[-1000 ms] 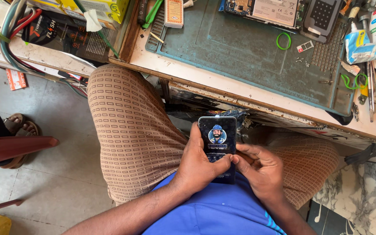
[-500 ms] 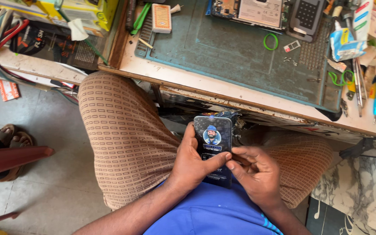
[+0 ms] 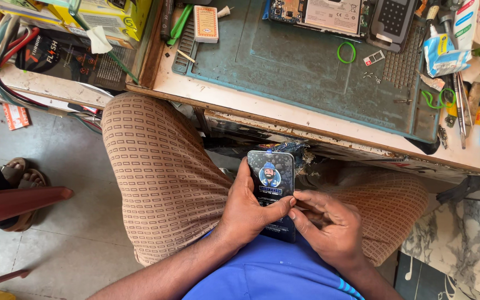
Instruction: The person disassembles a smartphone by peeling off the back cover and removing the battery. They then use a green rubber band to wrap around the phone's frame and handle the internal components and casing.
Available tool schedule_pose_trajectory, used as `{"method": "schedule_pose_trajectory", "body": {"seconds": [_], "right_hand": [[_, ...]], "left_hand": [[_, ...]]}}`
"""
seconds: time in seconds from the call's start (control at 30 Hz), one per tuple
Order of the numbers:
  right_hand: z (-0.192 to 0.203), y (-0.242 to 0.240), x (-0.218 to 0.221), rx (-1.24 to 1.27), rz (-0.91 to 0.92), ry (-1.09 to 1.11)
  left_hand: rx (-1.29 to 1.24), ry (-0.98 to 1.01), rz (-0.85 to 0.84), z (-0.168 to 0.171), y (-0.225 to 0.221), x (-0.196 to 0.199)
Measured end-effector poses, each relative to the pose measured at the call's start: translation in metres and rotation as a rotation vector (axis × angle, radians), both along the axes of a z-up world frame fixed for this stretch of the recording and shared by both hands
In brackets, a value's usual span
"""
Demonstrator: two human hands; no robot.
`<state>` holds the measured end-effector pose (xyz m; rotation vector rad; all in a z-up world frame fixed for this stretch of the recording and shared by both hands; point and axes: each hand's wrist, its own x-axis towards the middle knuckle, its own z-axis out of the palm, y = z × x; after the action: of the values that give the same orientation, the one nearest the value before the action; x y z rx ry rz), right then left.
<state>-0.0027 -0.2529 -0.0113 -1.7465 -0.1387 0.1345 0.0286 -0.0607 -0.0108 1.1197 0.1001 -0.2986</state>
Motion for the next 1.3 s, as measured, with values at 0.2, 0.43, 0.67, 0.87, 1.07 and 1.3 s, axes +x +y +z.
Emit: {"method": "schedule_pose_trajectory", "body": {"seconds": [0.2, 0.43, 0.67, 0.87, 1.07, 1.3], "right_hand": [[-0.002, 0.0, 0.001, 0.112, 0.009, -0.024], [-0.002, -0.003, -0.001, 0.014, -0.005, -0.069], [0.002, 0.0, -0.003, -0.011, 0.004, -0.08], [0.012, 0.004, 0.002, -0.004, 0.016, -0.101], [0.033, 0.014, 0.02, 0.015, -0.05, -0.037], [0.062, 0.023, 0.031, -0.266, -0.115, -0.132]], "left_hand": [[-0.076, -0.02, 0.007, 0.0, 0.0, 0.004], [-0.002, -0.055, -0.007, -0.004, 0.0, 0.0], [-0.074, -0.023, -0.013, -0.007, 0.0, -0.001], [-0.22, -0.031, -0.033, -0.013, 0.006, 0.004], [-0.214, -0.065, -0.056, -0.012, 0.006, 0.004], [-0.076, -0.077, -0.047, -0.001, 0.0, 0.0]]}}
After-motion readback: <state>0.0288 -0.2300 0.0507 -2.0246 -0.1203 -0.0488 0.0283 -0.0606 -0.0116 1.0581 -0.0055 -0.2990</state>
